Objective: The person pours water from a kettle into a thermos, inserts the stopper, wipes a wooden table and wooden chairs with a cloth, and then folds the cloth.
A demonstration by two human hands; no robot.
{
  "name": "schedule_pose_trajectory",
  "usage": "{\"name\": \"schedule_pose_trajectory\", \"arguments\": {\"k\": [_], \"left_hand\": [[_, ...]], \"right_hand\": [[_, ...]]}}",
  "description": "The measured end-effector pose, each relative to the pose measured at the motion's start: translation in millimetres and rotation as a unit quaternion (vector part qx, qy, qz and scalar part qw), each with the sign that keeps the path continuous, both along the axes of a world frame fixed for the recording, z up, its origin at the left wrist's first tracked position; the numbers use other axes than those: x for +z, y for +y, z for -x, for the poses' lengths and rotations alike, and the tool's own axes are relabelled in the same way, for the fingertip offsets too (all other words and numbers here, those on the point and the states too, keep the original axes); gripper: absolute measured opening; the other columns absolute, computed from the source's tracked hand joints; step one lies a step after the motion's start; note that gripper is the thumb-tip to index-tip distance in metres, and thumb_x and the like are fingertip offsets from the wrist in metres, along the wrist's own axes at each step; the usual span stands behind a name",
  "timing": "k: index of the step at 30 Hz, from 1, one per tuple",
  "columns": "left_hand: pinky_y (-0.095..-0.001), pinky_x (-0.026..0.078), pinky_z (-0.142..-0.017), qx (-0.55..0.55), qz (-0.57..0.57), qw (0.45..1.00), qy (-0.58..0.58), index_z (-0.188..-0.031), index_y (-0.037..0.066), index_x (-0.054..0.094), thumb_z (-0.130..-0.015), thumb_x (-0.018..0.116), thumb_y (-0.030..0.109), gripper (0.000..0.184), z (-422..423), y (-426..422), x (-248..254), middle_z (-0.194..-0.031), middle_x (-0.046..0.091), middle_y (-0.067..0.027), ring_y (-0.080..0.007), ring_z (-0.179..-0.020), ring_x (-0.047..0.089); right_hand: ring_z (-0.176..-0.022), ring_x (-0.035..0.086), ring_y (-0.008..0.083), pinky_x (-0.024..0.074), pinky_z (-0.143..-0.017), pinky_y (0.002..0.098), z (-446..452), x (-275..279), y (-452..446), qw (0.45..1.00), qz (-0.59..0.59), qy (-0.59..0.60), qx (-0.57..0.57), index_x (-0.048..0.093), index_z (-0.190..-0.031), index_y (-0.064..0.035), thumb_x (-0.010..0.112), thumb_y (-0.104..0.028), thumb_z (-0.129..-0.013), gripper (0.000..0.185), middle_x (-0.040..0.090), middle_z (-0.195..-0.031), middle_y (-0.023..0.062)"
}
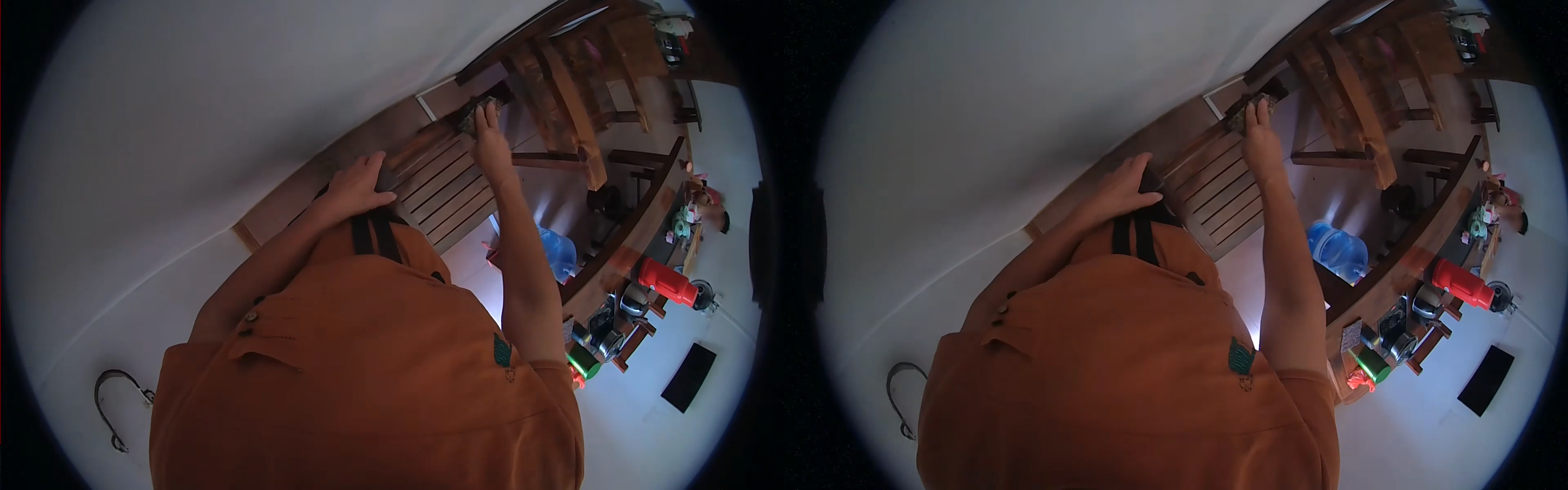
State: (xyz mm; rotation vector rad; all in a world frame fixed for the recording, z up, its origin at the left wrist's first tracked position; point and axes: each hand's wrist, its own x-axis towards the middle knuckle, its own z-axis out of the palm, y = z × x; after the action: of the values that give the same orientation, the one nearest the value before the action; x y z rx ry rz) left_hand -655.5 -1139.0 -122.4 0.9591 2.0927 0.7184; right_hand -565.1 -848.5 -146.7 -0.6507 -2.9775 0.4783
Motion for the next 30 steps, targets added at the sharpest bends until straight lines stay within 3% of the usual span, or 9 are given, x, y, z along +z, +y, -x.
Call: {"name": "schedule_pose_trajectory", "arguments": {"k": [4,6,7,10,19,21,24,28,30], "left_hand": [[-0.0474,0.043,-0.094,-0.007,0.027,0.999,-0.019,-0.136,0.004,0.032,-0.076,0.070,0.038,0.079,0.2,-2.1,1.0,-0.126,0.049,-0.0238,-0.0398,-0.117,0.049],[-0.0465,0.042,-0.095,0.009,-0.018,1.000,0.005,-0.136,0.003,0.033,-0.075,0.070,0.039,0.080,-0.5,-0.5,-7.1,-0.127,0.048,-0.0251,-0.0396,-0.119,0.048],[-0.0465,0.042,-0.095,-0.005,-0.010,1.000,0.003,-0.136,0.003,0.033,-0.075,0.070,0.039,0.080,-0.8,-0.3,-10.1,-0.127,0.048,-0.0251,-0.0396,-0.119,0.048],[-0.0450,0.041,-0.097,-0.015,0.003,1.000,0.006,-0.136,0.001,0.033,-0.076,0.070,0.040,0.080,6.4,-0.1,-7.0,-0.129,0.047,-0.0261,-0.0398,-0.120,0.047],[-0.0405,0.041,-0.097,-0.031,-0.038,0.997,-0.055,-0.138,-0.007,0.029,-0.076,0.070,0.041,0.089,9.8,-7.1,-2.9,-0.129,0.047,-0.0264,-0.0352,-0.118,0.050],[-0.0329,0.039,-0.097,-0.008,0.043,0.993,-0.110,-0.137,-0.005,0.029,-0.081,0.071,0.035,0.081,11.4,-4.0,10.9,-0.124,0.048,-0.0186,-0.0241,-0.115,0.049],[-0.0331,0.041,-0.094,-0.016,-0.024,0.996,-0.086,-0.132,-0.004,0.035,-0.081,0.072,0.034,0.073,10.2,-8.2,0.9,-0.118,0.052,-0.0168,-0.0233,-0.108,0.052],[-0.0342,0.044,-0.090,-0.095,-0.041,0.991,-0.080,-0.123,-0.001,0.042,-0.081,0.072,0.034,0.063,20.9,-0.6,9.4,-0.110,0.055,-0.0146,-0.0231,-0.103,0.055],[-0.0347,0.046,-0.086,-0.096,0.051,0.989,-0.097,-0.115,-0.001,0.045,-0.081,0.072,0.034,0.056,19.7,6.7,33.8,-0.105,0.058,-0.0140,-0.0224,-0.100,0.057]], "right_hand": [[-0.107,0.055,0.0450,0.0497,-0.086,0.0467,-24.9,-19.9,-68.8,0.995,0.007,0.084,-0.051,0.037,-0.137,0.0010,0.048,0.005,-0.076,0.062,0.031,-0.144,0.0287],[-0.107,0.055,0.0445,0.0490,-0.086,0.0467,-43.1,-14.3,-98.4,0.992,0.105,0.052,-0.039,0.041,-0.131,0.0039,0.046,0.004,-0.078,0.053,0.043,-0.133,0.0318],[-0.104,0.055,0.0463,0.0472,-0.086,0.0478,-48.6,-10.8,-110.2,0.972,0.222,-0.076,-0.020,0.049,-0.118,0.0054,0.046,0.003,-0.079,0.039,0.054,-0.116,0.0337],[-0.101,0.055,0.0481,0.0458,-0.084,0.0489,-65.1,-59.4,-167.5,0.950,0.307,-0.039,0.046,0.053,-0.106,0.0053,0.048,0.001,-0.079,0.027,0.057,-0.104,0.0334],[-0.105,0.054,0.0460,0.0447,-0.088,0.0470,-60.4,-24.5,-171.2,0.875,0.451,0.063,-0.166,0.052,-0.112,0.0021,0.051,-0.001,-0.077,0.035,0.059,-0.107,0.0299],[-0.107,0.054,0.0463,0.0443,-0.090,0.0458,-57.4,-28.0,-179.2,0.844,0.495,0.098,-0.184,0.049,-0.117,0.0027,0.051,-0.001,-0.076,0.041,0.059,-0.105,0.0308],[-0.108,0.053,0.0474,0.0441,-0.091,0.0458,-49.6,-0.5,-198.8,0.855,0.480,0.085,-0.178,0.045,-0.121,0.0047,0.051,-0.001,-0.076,0.045,0.059,-0.105,0.0326],[-0.109,0.053,0.0476,0.0440,-0.091,0.0466,-44.2,-3.3,-209.8,0.857,0.460,0.124,-0.198,0.042,-0.123,0.0063,0.051,0.000,-0.077,0.048,0.057,-0.108,0.0343],[-0.110,0.053,0.0476,0.0441,-0.092,0.0466,-38.3,-14.5,-216.2,0.832,0.492,0.093,-0.241,0.042,-0.124,0.0069,0.052,-0.001,-0.077,0.049,0.057,-0.110,0.0341]]}}
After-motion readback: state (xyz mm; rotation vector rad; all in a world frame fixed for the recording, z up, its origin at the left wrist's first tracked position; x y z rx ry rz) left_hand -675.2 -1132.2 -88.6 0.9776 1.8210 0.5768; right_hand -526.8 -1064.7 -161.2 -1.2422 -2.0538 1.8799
